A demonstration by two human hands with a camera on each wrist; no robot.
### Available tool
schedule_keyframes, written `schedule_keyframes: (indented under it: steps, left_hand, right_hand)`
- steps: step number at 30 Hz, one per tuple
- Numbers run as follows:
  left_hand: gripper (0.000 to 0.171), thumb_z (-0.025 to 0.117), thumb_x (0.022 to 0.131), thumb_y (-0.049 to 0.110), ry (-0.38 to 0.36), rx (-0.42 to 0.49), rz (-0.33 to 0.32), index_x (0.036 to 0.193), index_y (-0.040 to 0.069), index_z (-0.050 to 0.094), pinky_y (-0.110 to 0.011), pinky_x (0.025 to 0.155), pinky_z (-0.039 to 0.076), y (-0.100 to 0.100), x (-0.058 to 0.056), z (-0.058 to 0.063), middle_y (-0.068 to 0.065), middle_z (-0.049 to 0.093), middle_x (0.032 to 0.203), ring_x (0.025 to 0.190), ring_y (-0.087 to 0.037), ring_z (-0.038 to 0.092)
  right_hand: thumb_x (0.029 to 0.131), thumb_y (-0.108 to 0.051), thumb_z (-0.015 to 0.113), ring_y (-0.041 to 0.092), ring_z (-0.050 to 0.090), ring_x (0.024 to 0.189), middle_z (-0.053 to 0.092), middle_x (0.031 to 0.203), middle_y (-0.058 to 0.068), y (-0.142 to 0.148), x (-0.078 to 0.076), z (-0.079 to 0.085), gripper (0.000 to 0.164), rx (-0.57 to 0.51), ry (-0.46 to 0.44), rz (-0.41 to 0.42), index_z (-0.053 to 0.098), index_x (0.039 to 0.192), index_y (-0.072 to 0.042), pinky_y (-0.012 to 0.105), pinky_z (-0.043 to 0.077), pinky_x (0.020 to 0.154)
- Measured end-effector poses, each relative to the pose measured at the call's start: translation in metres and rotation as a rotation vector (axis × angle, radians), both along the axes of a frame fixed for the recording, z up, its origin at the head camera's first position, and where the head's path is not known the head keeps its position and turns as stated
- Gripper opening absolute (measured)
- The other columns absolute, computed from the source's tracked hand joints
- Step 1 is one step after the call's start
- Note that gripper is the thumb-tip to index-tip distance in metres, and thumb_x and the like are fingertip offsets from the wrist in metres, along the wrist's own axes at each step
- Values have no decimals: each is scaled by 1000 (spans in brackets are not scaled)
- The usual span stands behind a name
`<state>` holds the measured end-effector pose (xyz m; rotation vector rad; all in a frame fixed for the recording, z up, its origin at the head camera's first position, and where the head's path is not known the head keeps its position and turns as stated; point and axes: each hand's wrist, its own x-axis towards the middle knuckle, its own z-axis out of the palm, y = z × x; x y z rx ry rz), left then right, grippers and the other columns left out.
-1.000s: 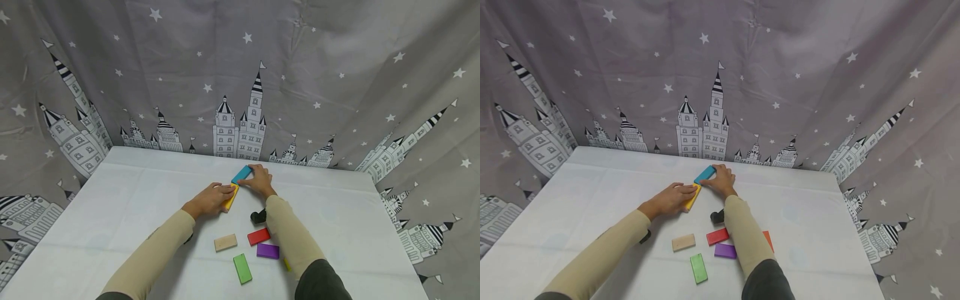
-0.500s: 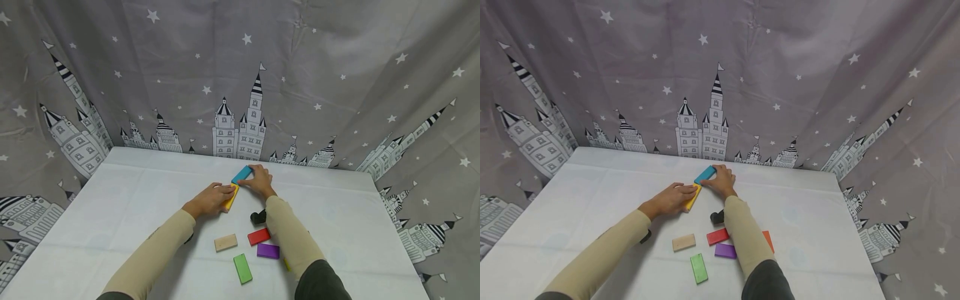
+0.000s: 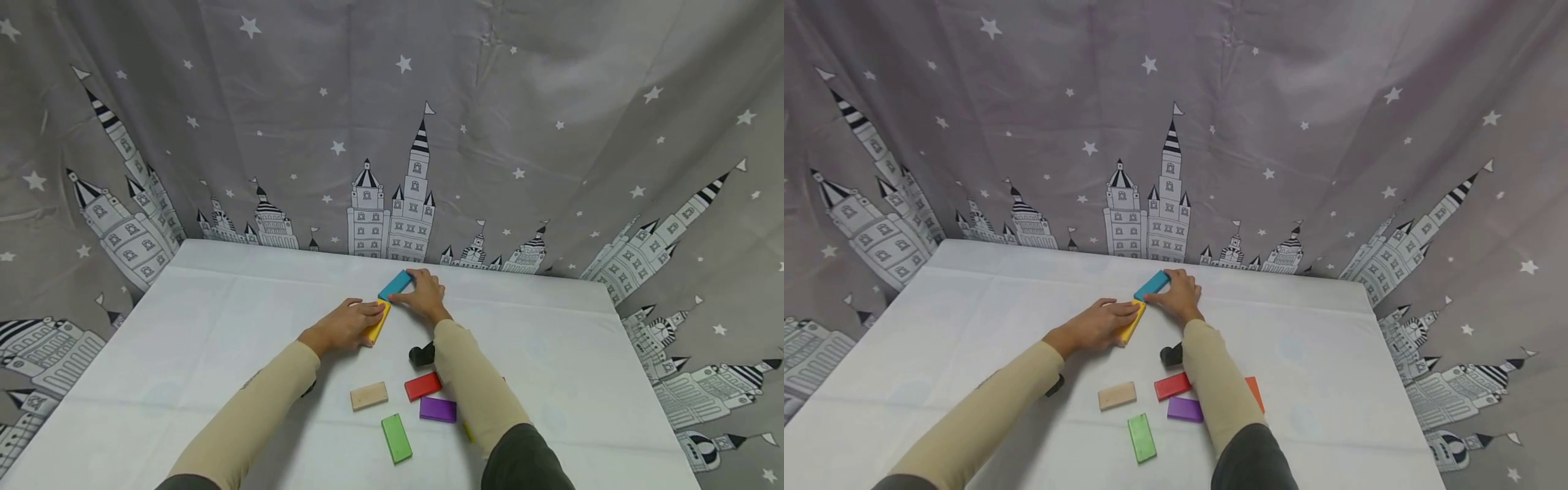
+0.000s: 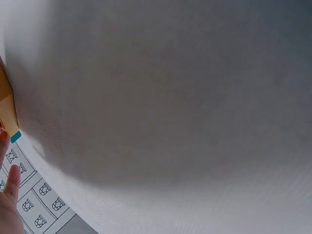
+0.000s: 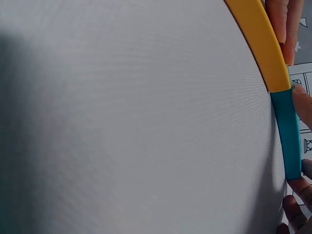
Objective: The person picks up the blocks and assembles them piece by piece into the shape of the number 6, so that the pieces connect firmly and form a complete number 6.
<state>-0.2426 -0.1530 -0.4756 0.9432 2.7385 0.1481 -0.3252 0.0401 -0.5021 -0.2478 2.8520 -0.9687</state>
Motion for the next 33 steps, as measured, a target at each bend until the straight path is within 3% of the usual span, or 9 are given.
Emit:
schedule_keyframes:
  steps: [12, 19, 26, 33]
  left_hand:
    - [73, 67, 88, 40, -20, 2, -10, 145, 5, 39, -49, 115, 21, 0, 9, 0, -5, 33, 154, 142, -21, 31]
    - [74, 67, 87, 41, -57, -22, 1, 146, 5, 39, -50, 116, 19, -5, 13, 4, -5, 32, 155, 143, -22, 29]
    - [69, 62, 91, 43, -70, -43, -16, 145, 5, 41, -51, 115, 19, -5, 18, 10, -6, 34, 154, 142, -22, 30]
    - [64, 61, 93, 39, -70, -16, -10, 144, 4, 42, -51, 115, 20, -3, 26, 12, -6, 37, 152, 141, -23, 32]
  right_hand:
    - [80, -46, 76, 33, 38, 131, 44, 144, 14, 11, 17, 8, 80, -14, -40, 2, 45, 143, -9, 52, 27, 107]
    - [80, -38, 78, 33, 37, 132, 43, 145, 12, 23, 33, 21, 75, -51, -91, 80, 47, 142, -10, 56, 22, 110]
    - [78, -31, 81, 30, 44, 128, 48, 141, 9, 39, 60, 36, 69, -64, -129, 158, 52, 139, -14, 54, 32, 108]
    - [77, -28, 83, 28, 47, 125, 52, 138, 6, 56, 92, 39, 68, -66, -167, 229, 54, 137, -15, 50, 41, 102]
